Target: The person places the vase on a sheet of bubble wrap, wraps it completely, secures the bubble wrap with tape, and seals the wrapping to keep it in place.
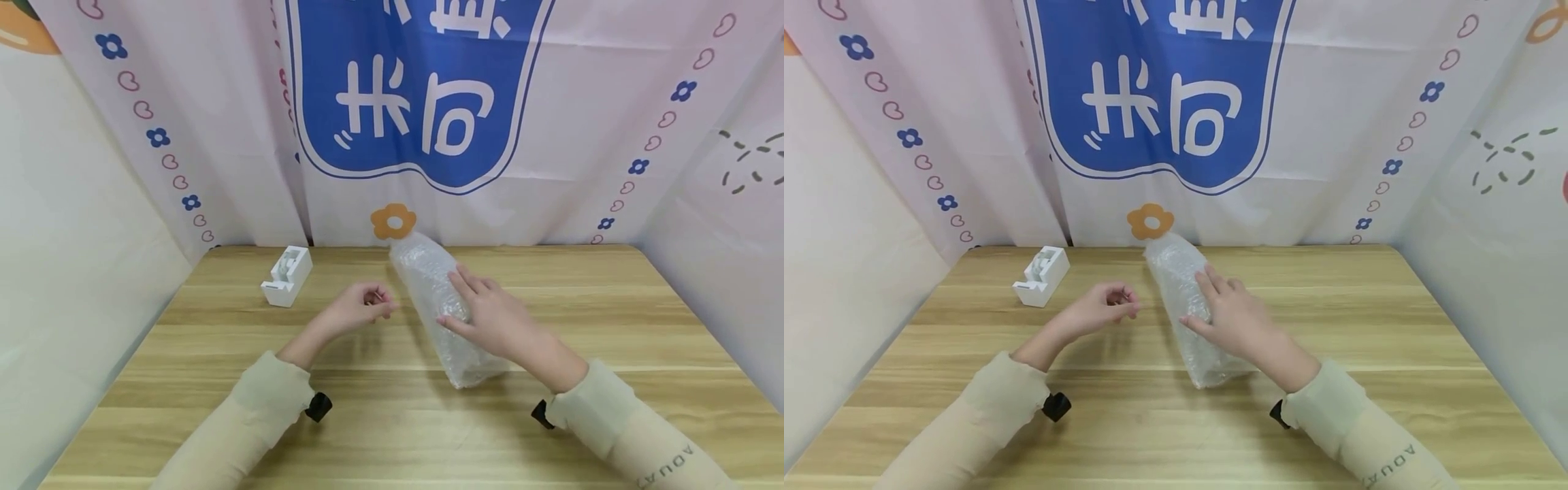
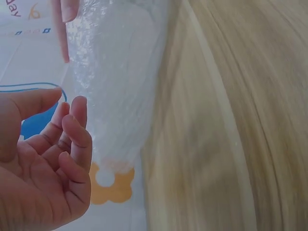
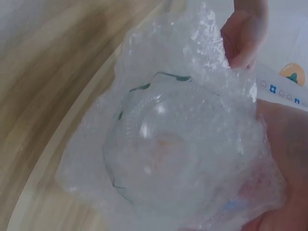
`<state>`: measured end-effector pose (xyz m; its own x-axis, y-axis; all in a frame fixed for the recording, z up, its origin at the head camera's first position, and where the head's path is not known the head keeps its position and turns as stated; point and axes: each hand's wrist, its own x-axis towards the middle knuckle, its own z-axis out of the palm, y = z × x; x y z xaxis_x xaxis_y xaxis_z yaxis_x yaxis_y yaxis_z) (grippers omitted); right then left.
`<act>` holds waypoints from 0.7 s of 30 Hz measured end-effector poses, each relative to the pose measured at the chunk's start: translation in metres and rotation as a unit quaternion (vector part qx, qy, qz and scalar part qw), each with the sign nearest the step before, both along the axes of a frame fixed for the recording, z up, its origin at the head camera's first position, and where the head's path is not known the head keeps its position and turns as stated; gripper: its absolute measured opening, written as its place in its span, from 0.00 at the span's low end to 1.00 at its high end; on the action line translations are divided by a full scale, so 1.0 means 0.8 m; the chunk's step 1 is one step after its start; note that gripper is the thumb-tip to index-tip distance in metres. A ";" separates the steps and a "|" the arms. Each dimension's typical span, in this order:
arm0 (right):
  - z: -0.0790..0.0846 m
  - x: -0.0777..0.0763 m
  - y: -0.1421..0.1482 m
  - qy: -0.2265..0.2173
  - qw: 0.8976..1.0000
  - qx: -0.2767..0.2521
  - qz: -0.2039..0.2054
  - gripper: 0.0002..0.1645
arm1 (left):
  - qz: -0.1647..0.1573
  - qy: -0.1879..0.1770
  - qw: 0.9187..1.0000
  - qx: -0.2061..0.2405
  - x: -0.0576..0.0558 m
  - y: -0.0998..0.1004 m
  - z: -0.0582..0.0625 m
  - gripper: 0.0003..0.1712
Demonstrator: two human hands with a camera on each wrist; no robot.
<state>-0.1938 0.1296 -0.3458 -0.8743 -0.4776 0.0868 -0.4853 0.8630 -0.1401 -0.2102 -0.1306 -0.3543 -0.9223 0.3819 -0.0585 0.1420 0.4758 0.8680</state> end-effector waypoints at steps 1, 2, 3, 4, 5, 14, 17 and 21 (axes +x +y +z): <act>0.001 0.003 -0.002 -0.002 1.000 0.005 -0.001 0.53 | 0.001 0.002 1.000 -0.001 0.001 -0.002 0.000 0.09; 0.001 0.005 -0.004 -0.004 1.000 0.009 -0.002 0.54 | 0.002 0.004 1.000 -0.004 0.001 -0.005 0.001 0.08; 0.001 0.007 -0.005 -0.006 1.000 0.012 -0.002 0.54 | 0.001 0.011 1.000 -0.008 0.002 -0.007 0.001 0.08; 0.002 0.009 -0.006 -0.009 1.000 0.014 -0.003 0.54 | 0.000 0.018 1.000 -0.012 0.002 -0.010 0.001 0.07; 0.002 0.011 -0.007 -0.013 1.000 0.016 -0.002 0.54 | -0.003 0.027 1.000 -0.015 0.003 -0.013 0.002 0.07; 0.011 0.017 0.003 -0.033 0.999 -0.018 0.033 0.53 | 0.001 0.103 0.993 -0.065 0.010 -0.040 0.020 0.19; 0.023 0.009 0.015 -0.041 0.996 -0.044 0.061 0.51 | 0.019 0.137 0.984 -0.112 0.011 -0.048 0.034 0.29; 0.041 -0.016 0.039 -0.028 0.993 -0.077 0.085 0.48 | 0.047 0.187 0.963 -0.187 0.007 -0.055 0.049 0.40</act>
<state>-0.2068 0.1608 -0.3133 -0.7874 -0.6040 0.1229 -0.6102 0.7354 -0.2948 -0.2046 -0.1746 -0.3154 -0.9354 0.3118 0.1668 0.3517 0.7711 0.5308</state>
